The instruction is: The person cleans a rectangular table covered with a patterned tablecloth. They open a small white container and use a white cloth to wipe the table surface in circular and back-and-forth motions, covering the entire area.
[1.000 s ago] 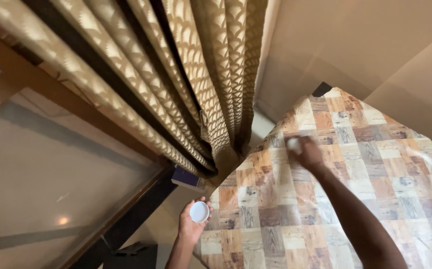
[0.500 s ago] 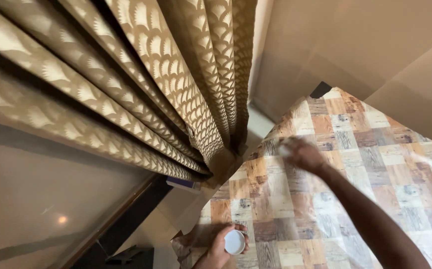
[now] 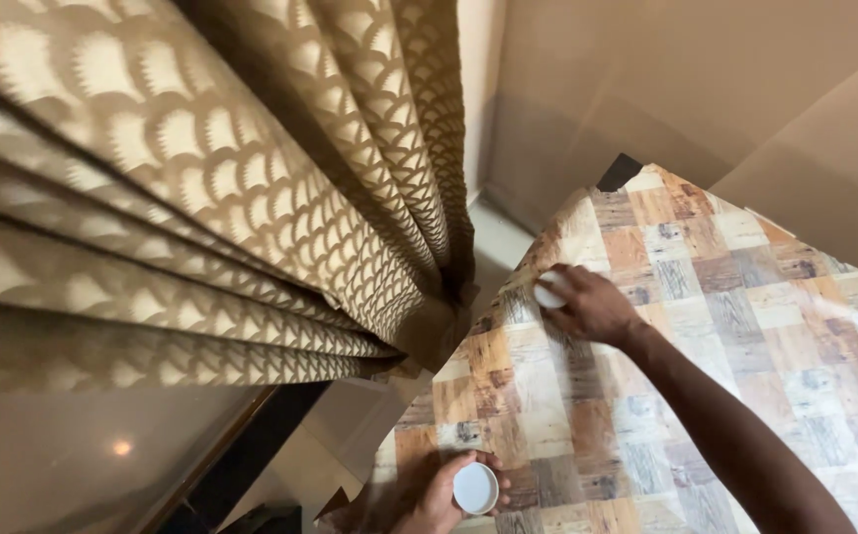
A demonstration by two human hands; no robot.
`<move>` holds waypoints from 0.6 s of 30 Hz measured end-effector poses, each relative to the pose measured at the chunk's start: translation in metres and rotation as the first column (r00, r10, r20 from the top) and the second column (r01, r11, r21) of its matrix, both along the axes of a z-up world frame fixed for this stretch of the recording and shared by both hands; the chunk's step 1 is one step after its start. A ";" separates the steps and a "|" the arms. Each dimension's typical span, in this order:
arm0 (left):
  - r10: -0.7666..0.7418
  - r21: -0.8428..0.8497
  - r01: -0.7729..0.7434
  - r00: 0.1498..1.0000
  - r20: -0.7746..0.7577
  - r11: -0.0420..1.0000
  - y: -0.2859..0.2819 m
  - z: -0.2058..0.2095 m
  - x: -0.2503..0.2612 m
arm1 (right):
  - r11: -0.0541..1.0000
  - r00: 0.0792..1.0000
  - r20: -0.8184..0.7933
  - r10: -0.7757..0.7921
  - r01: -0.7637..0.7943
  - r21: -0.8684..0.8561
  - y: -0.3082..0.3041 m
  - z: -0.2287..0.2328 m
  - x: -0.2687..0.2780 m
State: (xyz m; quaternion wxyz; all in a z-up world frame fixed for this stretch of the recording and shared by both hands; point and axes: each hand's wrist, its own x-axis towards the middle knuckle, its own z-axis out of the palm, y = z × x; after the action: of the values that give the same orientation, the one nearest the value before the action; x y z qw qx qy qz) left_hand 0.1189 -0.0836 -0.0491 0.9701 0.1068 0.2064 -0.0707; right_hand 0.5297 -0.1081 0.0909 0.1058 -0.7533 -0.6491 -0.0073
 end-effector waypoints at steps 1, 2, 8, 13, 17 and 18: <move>-0.011 -0.014 0.011 1.000 0.009 1.000 0.000 0.000 0.004 | 0.997 0.996 0.061 0.072 -0.073 0.014 -0.001 0.003 -0.003; -0.020 -0.029 0.021 1.000 0.015 0.999 -0.001 0.002 0.005 | 0.989 0.982 0.121 0.143 -0.147 0.022 -0.002 0.004 -0.004; -0.050 0.065 0.042 0.991 0.121 0.997 0.003 0.025 0.013 | 0.998 0.959 0.279 -0.051 0.040 0.045 -0.001 -0.012 0.078; -0.081 0.064 0.077 0.995 0.063 0.995 0.007 0.030 0.016 | 0.698 0.719 0.069 -0.691 0.641 0.319 -0.014 -0.034 0.147; -0.058 0.061 0.060 0.998 -0.038 0.996 0.004 0.020 0.020 | 0.713 0.757 -0.044 -0.652 0.632 0.304 -0.010 -0.036 0.152; -0.057 0.072 0.058 0.998 -0.017 0.996 0.003 0.018 0.021 | 0.794 0.841 -0.073 -0.536 0.532 0.296 -0.005 -0.035 0.145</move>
State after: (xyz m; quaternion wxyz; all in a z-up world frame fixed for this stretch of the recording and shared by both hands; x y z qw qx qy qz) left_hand 0.1398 -0.0808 -0.0308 0.9615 0.1472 0.2129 -0.0917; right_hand 0.6743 -0.1136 0.0556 0.2095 -0.8799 -0.4020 -0.1424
